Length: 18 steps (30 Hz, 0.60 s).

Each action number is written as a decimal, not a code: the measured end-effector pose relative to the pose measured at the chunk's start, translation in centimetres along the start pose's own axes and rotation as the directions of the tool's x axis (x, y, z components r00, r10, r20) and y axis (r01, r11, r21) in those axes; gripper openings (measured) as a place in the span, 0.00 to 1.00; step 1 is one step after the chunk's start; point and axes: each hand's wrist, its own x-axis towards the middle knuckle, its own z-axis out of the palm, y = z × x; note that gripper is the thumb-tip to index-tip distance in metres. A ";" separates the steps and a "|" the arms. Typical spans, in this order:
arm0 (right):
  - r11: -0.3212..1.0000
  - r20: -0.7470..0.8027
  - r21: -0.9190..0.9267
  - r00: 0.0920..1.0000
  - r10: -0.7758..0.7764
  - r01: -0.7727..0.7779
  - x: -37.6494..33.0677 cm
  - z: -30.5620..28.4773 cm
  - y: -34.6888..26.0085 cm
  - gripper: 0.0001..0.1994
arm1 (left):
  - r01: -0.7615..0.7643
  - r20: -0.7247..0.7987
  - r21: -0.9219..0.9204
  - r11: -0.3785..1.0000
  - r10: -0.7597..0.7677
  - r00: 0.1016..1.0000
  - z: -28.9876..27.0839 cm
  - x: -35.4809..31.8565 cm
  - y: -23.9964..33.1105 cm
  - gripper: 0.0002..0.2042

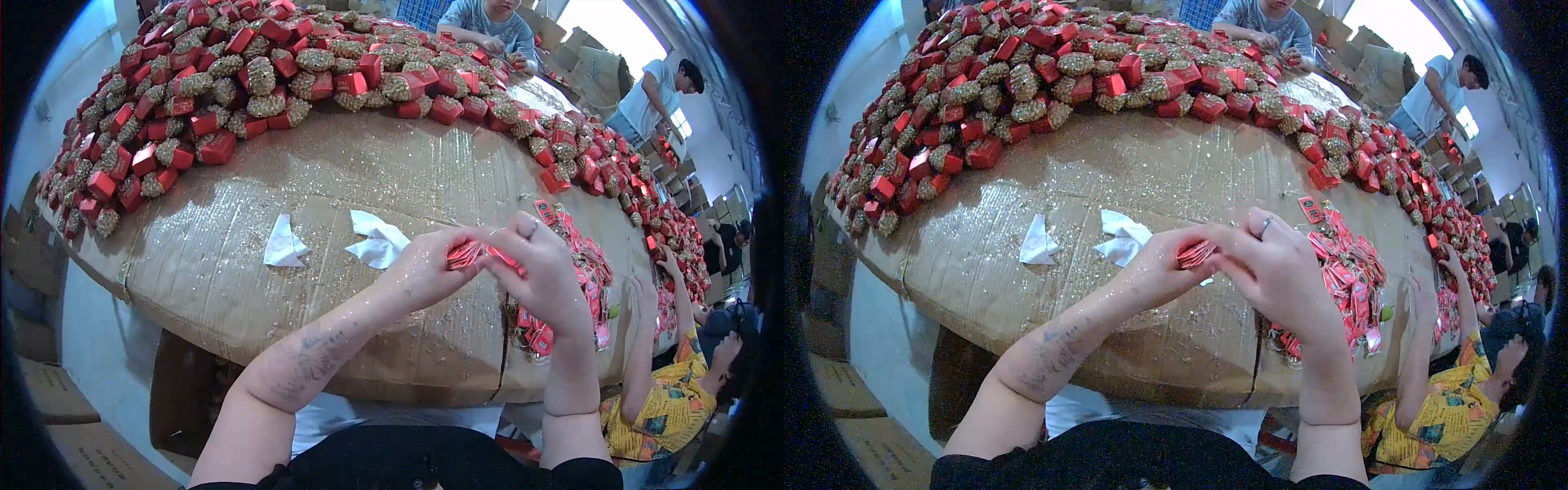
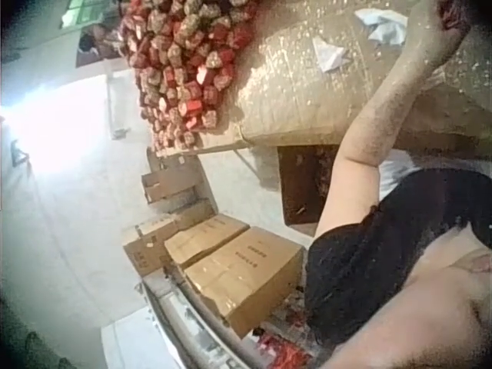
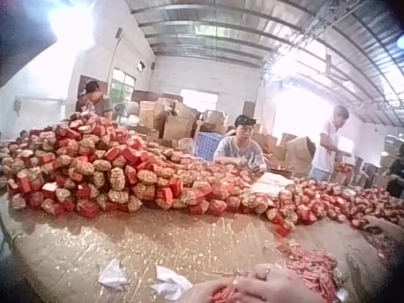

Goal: The person packages gold toy components into small red product containers and attaches product labels to them by hand.

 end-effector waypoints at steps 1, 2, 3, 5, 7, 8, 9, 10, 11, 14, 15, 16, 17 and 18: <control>1.000 0.002 0.001 1.000 0.000 0.000 0.0 0.2 0.3 0.09 | 0.002 -0.001 -0.001 1.000 -0.002 1.000 -0.2 0.0 0.0 0.17; 0.999 0.018 0.008 0.999 -0.042 0.042 -0.1 0.4 0.6 0.09 | 0.085 0.130 -0.063 0.994 -0.076 0.989 -0.6 -0.1 0.2 0.18; 0.996 0.033 0.017 0.996 -0.084 0.084 -0.1 0.7 0.9 0.09 | 0.174 0.263 -0.113 0.978 -0.139 0.955 -0.7 -0.1 0.2 0.19; 0.997 -0.007 0.010 0.997 -0.077 0.078 0.1 0.7 1.3 0.09 | 0.157 0.167 -0.394 0.906 -0.098 0.981 0.6 -0.3 0.5 0.18; 0.998 -0.047 0.002 0.996 -0.069 0.070 0.3 0.8 2.0 0.08 | 0.102 0.062 -0.641 0.760 -0.082 0.995 1.2 -0.2 0.0 0.18; 0.999 -0.102 0.000 0.994 -0.032 0.032 0.4 1.0 2.5 0.08 | 0.108 -0.043 -0.577 0.810 -0.162 0.986 1.1 0.1 -0.5 0.15; 1.000 -0.157 0.001 0.988 0.006 -0.005 0.5 1.0 2.8 0.07 | 0.123 -0.153 -0.509 0.852 -0.230 0.961 0.9 0.5 -0.9 0.13; 1.000 -0.157 0.001 0.988 0.007 -0.007 0.5 1.0 3.2 0.07 | 0.124 -0.151 -0.509 0.852 -0.231 0.961 0.4 0.7 -0.7 0.13; 0.997 -0.218 -0.079 0.976 -0.003 -0.014 0.5 1.0 3.5 0.07 | 0.187 -0.165 -0.487 0.853 -0.300 0.940 -0.6 0.6 -0.1 0.15; 0.966 -0.334 -0.258 0.940 -0.077 -0.012 0.9 1.4 3.7 0.07 | 0.362 0.030 -0.504 0.784 -0.403 0.915 -2.8 0.8 -0.4 0.25; 0.934 -0.384 -0.357 0.913 -0.136 -0.012 1.1 1.6 3.6 0.07 | 0.487 0.221 -0.628 0.607 -0.461 0.859 -2.6 0.7 -0.3 0.28; 0.933 -0.383 -0.359 0.913 -0.138 -0.010 1.2 1.8 3.5 0.07 | 0.602 0.416 -0.694 0.394 -0.463 0.783 -2.4 0.8 0.1 0.31; 0.904 -0.359 -0.425 0.910 -0.209 0.040 1.3 2.1 3.2 0.08 | 0.594 0.505 -0.736 0.325 -0.322 0.801 -2.1 0.8 0.2 0.35; 0.869 -0.329 -0.488 0.903 -0.277 0.089 1.2 2.3 3.1 0.09 | 0.593 0.504 -0.737 0.325 -0.321 0.802 -1.8 0.8 0.3 0.35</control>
